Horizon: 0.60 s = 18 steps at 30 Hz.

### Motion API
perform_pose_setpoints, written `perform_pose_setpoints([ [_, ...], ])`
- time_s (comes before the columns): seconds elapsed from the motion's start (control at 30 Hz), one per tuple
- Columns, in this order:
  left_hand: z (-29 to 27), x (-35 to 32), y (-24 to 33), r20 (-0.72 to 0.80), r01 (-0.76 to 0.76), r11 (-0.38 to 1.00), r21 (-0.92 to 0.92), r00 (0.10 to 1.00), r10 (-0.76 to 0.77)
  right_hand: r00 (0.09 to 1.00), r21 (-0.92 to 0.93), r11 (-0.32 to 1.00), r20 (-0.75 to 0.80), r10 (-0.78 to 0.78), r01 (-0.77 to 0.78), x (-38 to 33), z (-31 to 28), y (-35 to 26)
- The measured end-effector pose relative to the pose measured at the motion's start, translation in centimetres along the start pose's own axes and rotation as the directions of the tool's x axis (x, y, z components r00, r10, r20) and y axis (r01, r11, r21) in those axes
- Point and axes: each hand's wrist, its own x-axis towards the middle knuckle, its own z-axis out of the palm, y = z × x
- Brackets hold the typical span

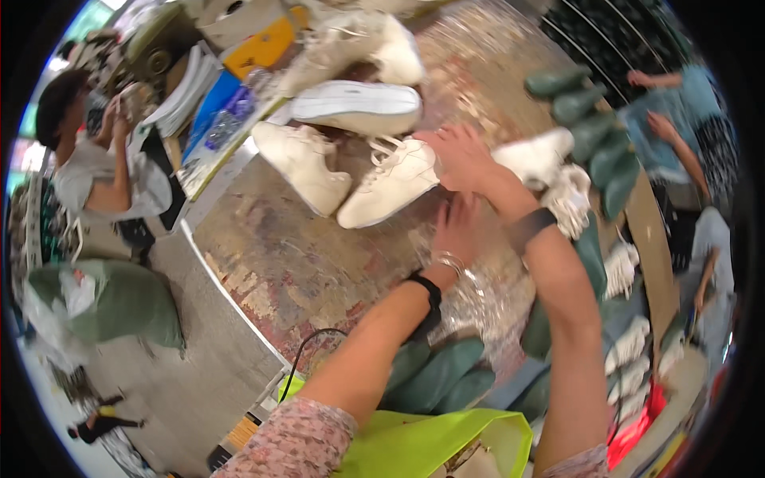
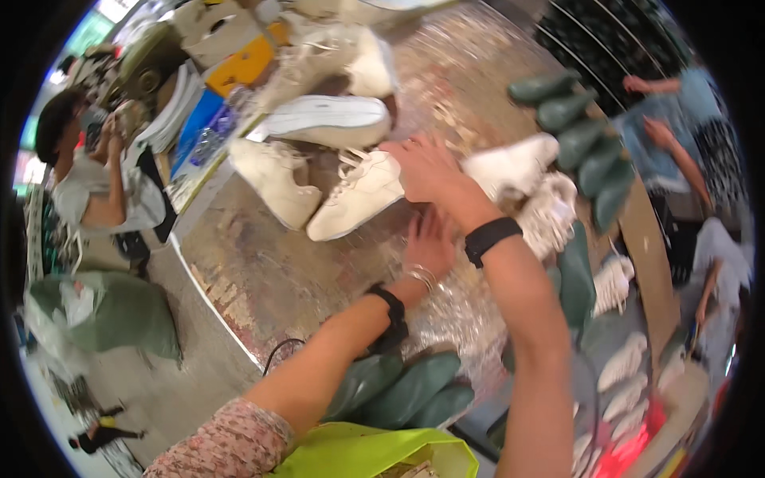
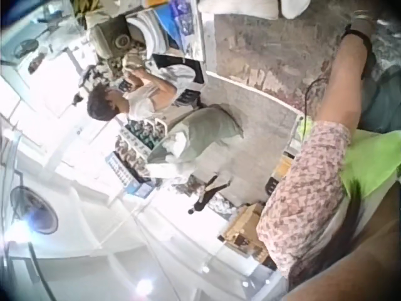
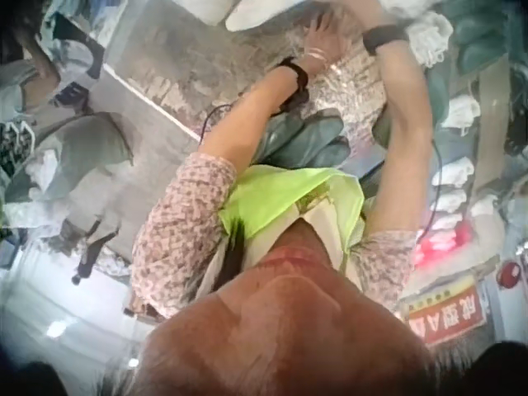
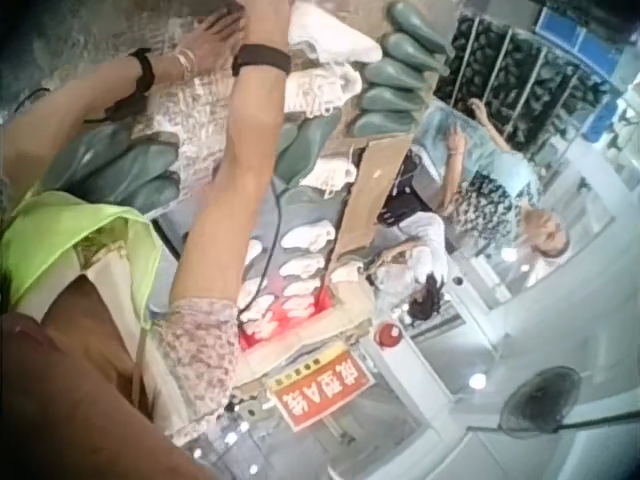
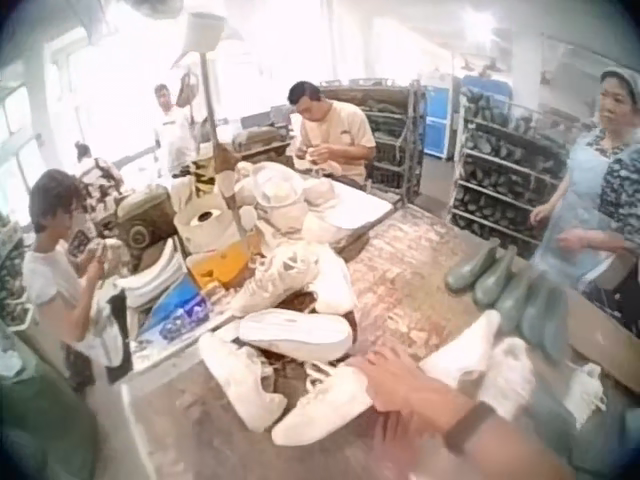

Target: Sorting shoes and shoe lasts and placing them onto a conveyor belt in a manufacturing facility.

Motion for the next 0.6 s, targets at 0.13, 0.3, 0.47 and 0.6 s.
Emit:
perform_pose_setpoints([
  [0.13, -1.5, 2.3, 1.1, 0.614, 0.108, 0.991, -0.074, 0.788, -0.039, 0.978, -0.125, 0.972, -0.094, 0.187, -0.198, -7.0, -0.3, 0.0],
  [0.3, -0.8, -0.2, -0.5, 0.194, -0.102, 0.953, 0.285, 0.980, 0.047, 0.780, 0.165, 0.928, -0.504, 0.370, -0.334, -23.6, -12.1, -7.3],
  [0.47, 0.6, -0.8, 0.9, -0.019, -0.106, 0.955, 0.278, 0.993, 0.116, -0.017, 0.675, 0.523, -0.620, 0.784, -0.520, -45.6, -7.6, -12.5],
  [0.6, 0.5, -1.1, -0.3, -0.033, -0.122, 0.948, 0.295, 0.990, 0.138, -0.259, 0.546, 0.124, -0.570, 0.780, -0.828, -52.0, 2.2, -16.5],
])
